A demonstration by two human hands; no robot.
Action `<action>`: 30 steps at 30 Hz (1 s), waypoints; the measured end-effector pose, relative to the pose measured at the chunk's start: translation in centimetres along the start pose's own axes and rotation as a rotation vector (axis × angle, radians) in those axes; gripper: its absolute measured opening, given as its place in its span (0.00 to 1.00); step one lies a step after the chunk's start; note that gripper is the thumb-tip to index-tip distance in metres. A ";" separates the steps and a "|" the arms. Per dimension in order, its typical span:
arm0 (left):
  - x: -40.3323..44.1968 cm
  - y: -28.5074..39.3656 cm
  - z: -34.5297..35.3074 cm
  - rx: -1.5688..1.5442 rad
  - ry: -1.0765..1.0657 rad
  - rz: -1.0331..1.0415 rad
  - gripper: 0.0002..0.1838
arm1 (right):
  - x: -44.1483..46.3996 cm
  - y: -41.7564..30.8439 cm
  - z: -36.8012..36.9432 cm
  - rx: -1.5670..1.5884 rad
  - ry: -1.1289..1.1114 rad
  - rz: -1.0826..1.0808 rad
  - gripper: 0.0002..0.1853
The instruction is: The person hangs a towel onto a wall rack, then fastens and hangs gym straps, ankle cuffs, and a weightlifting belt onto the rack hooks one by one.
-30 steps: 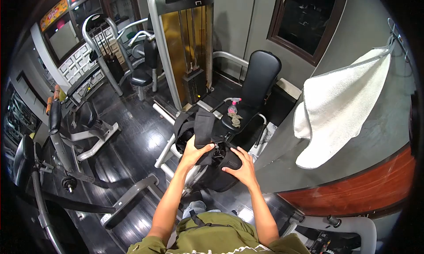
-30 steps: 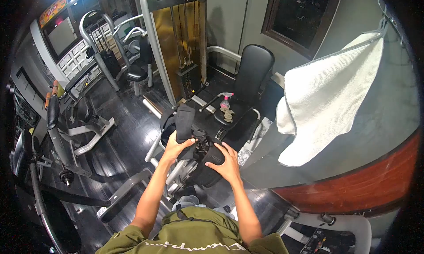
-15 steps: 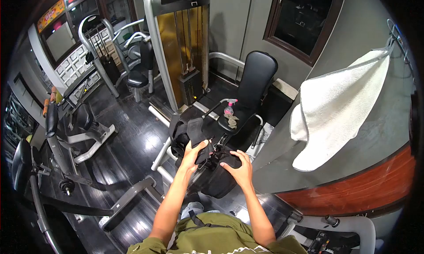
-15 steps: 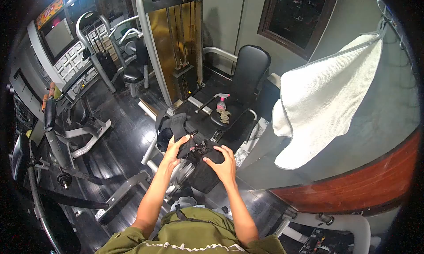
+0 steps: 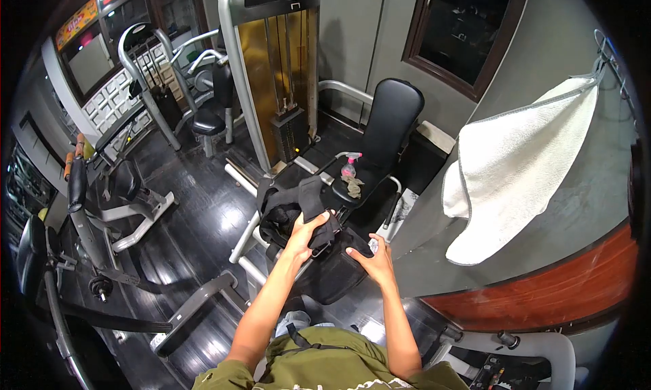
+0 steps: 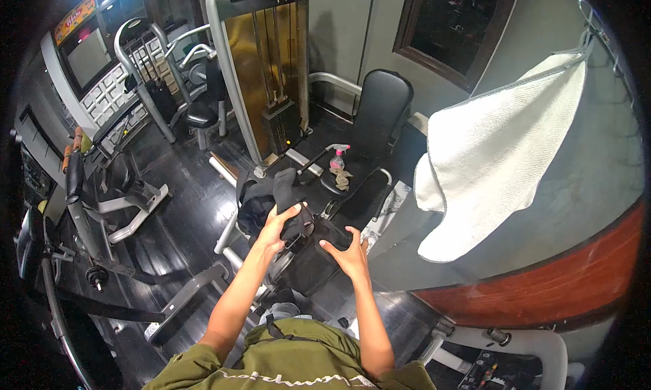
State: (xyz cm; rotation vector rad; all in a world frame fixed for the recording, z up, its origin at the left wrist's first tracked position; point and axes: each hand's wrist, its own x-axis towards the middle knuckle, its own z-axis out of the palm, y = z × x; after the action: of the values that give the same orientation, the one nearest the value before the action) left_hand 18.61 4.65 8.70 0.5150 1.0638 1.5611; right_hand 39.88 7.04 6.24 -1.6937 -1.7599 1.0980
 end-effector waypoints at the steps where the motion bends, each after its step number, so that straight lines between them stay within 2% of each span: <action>1: 0.4 -0.2 -0.3 -0.117 -0.012 -0.032 0.23 | 0.1 -0.1 -0.1 0.002 0.005 0.001 0.46; 3: 0.9 -0.1 -0.3 -0.303 0.005 -0.090 0.21 | 0.2 -0.1 -0.3 -0.093 -0.069 0.081 0.49; 4: 1.1 0.3 -0.2 -0.293 -0.010 -0.067 0.20 | 0.4 0.0 -0.5 -0.090 -0.066 0.084 0.49; 6: 1.2 0.9 0.5 -0.252 0.011 -0.022 0.21 | 1.0 0.5 -1.0 0.164 -0.258 0.017 0.51; 7: 1.4 1.0 0.5 -0.251 0.010 -0.023 0.21 | 1.1 1.2 -0.5 0.164 -0.257 0.017 0.51; 9: 1.6 1.5 0.4 -0.365 -0.063 -0.078 0.21 | 1.0 2.5 0.7 0.372 0.006 -0.061 0.45; 10: 1.5 1.7 0.4 -0.364 -0.065 -0.078 0.21 | 0.8 2.8 0.9 0.373 0.008 -0.061 0.45; 12: 0.9 2.3 0.4 -0.390 -0.064 -0.021 0.21 | 0.3 2.8 1.0 0.905 -0.013 0.092 0.45; 13: 0.6 2.8 0.2 -0.340 -0.054 -0.030 0.19 | -0.2 2.6 0.5 1.138 -0.190 0.125 0.46; 14: 0.2 3.3 -0.1 -0.340 -0.051 -0.030 0.19 | -0.4 2.4 0.2 1.138 -0.193 0.127 0.46; 16: -0.7 4.1 -0.5 -0.242 -0.082 0.072 0.20 | -0.8 2.2 -0.3 0.875 -0.249 0.191 0.45; 17: -1.2 4.5 -0.7 -0.222 -0.072 0.075 0.22 | -0.9 2.0 -0.8 0.874 -0.250 0.193 0.45; 20: -2.4 5.6 -1.6 -0.092 -0.104 0.105 0.27 | -0.6 1.5 -1.1 1.048 -0.332 0.251 0.43; 23: -2.6 5.2 -2.9 -0.020 -0.041 0.153 0.29 | 0.0 2.2 -0.1 1.147 -0.291 0.197 0.40; 25: -3.1 5.0 -3.3 -0.042 -0.015 0.176 0.30 | -0.2 1.2 -0.7 1.333 -0.281 0.219 0.38; 30: -4.2 5.5 -4.2 -0.082 -0.009 0.191 0.32 | 0.5 -2.0 -1.4 1.368 -0.391 0.230 0.39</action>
State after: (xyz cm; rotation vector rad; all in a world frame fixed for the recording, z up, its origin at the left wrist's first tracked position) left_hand 13.50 -0.61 12.09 0.5807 0.9620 1.7605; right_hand 39.74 8.02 8.54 -0.7953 -0.5231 2.1099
